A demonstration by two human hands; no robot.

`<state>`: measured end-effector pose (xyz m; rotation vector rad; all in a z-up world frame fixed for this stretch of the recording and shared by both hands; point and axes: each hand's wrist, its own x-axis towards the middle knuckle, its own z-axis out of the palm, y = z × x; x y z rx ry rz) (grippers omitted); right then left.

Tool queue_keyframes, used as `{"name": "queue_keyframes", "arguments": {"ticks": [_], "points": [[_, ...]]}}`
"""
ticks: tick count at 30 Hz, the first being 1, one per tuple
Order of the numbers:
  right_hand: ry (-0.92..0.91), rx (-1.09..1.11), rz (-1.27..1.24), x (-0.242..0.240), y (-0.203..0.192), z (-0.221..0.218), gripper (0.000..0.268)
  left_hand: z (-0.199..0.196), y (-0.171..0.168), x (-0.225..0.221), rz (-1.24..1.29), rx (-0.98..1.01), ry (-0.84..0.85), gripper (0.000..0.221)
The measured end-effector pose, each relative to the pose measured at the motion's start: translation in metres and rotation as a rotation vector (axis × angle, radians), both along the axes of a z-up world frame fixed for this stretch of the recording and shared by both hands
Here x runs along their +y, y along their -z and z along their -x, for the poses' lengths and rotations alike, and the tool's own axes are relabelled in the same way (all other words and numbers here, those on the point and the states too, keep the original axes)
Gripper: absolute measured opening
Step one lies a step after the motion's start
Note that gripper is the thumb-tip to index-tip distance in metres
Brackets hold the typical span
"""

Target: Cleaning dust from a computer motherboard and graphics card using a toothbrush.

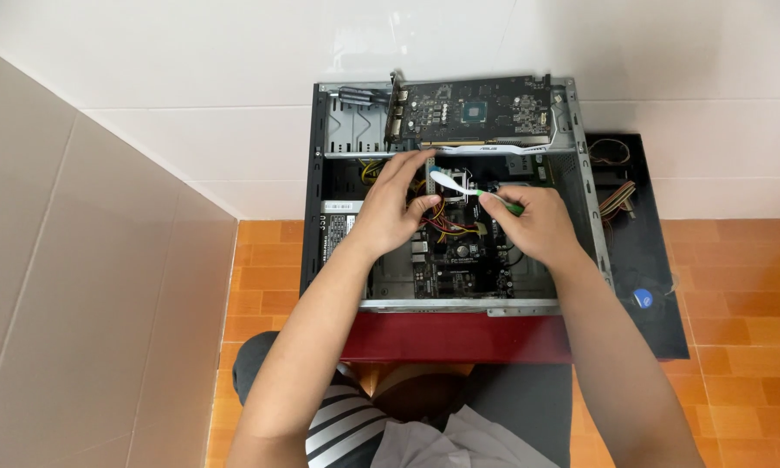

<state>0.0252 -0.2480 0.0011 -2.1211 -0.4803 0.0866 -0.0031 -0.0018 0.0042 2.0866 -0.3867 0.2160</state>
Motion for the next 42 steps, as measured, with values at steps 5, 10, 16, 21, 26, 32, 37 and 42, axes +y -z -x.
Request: {"name": "queue_keyframes", "arguments": {"ticks": [5,10,16,21,26,32,37,42], "points": [[-0.005,0.021,0.016,-0.002,0.01,0.0,0.039,-0.004,0.009,-0.001,0.014,-0.008,0.009,0.059],[-0.004,0.035,0.0,0.0,0.006,0.0,0.036,-0.005,0.016,0.0,0.011,0.003,-0.011,0.058],[-0.01,0.056,-0.015,0.005,-0.009,0.007,0.034,-0.006,0.018,0.001,-0.003,-0.015,-0.011,0.061],[0.001,0.054,-0.011,0.004,-0.009,0.005,0.034,-0.007,0.018,0.001,-0.007,-0.012,-0.011,0.061],[0.035,0.037,-0.012,0.004,-0.009,0.006,0.033,-0.005,0.015,0.001,0.007,-0.005,-0.012,0.06],[0.052,0.002,-0.009,0.003,-0.003,0.004,0.032,-0.008,0.017,0.001,-0.008,0.008,-0.012,0.061],[0.084,-0.029,0.01,-0.001,0.008,0.0,0.032,-0.009,0.017,0.001,-0.007,0.036,-0.009,0.061],[0.06,-0.014,-0.013,0.003,0.004,0.001,0.033,-0.007,0.014,0.001,0.009,0.052,-0.004,0.061]]}}
